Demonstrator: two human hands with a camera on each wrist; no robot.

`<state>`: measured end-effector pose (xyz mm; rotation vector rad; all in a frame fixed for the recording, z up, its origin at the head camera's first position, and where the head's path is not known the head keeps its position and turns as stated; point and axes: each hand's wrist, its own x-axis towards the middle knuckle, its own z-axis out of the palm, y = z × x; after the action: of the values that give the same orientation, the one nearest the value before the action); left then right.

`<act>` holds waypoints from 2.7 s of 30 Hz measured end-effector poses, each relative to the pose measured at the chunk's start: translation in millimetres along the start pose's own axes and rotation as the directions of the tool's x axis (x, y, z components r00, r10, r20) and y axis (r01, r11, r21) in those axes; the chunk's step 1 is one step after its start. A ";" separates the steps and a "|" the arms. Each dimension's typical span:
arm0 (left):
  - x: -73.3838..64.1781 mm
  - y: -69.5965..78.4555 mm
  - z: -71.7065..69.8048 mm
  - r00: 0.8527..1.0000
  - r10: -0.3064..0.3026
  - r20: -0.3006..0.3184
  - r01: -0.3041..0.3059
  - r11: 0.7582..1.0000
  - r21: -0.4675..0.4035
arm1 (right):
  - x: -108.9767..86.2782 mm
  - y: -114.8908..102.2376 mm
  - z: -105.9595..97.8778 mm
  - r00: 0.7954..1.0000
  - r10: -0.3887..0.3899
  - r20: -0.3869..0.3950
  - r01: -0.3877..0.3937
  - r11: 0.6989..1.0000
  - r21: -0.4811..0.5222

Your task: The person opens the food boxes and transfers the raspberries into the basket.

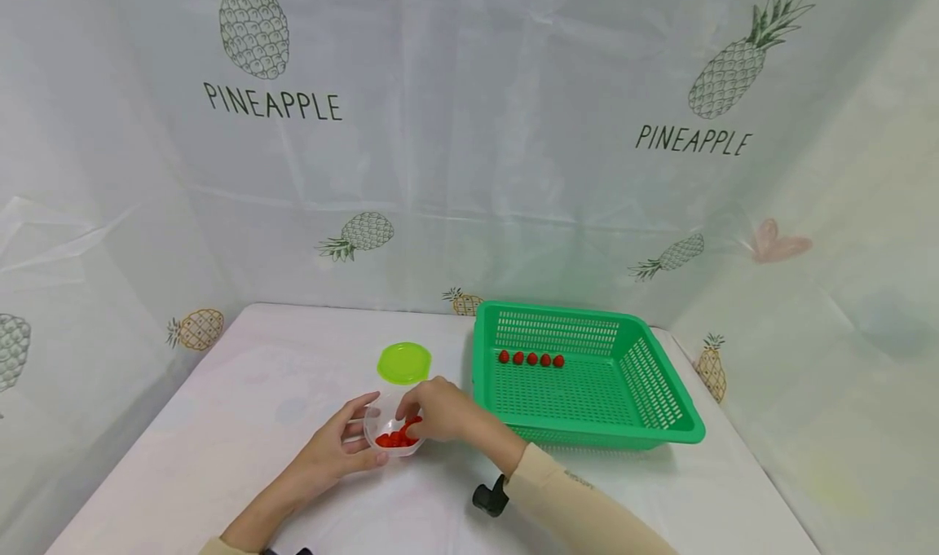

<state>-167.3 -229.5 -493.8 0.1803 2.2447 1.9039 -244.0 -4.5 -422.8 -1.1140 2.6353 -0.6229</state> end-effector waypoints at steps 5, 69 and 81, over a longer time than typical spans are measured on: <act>0.5 -0.3 -0.8 1.000 0.007 0.007 -0.007 1.000 0.004 | 1.6 -0.2 1.3 0.999 0.038 0.017 -0.039 0.999 0.031; -1.4 -0.9 -2.6 1.000 -0.002 -0.004 0.002 1.000 0.018 | -58.5 46.5 -136.5 0.967 -0.141 -0.213 0.155 0.987 0.047; -2.7 -4.1 -2.4 1.000 0.005 -0.005 -0.005 1.000 0.016 | -70.2 117.4 -188.4 0.984 -0.014 -0.180 0.006 0.999 -0.046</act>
<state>-165.0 -233.1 -497.2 0.1835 2.2655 1.8921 -335.7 175.6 -307.3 -1.1342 2.8112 -0.7002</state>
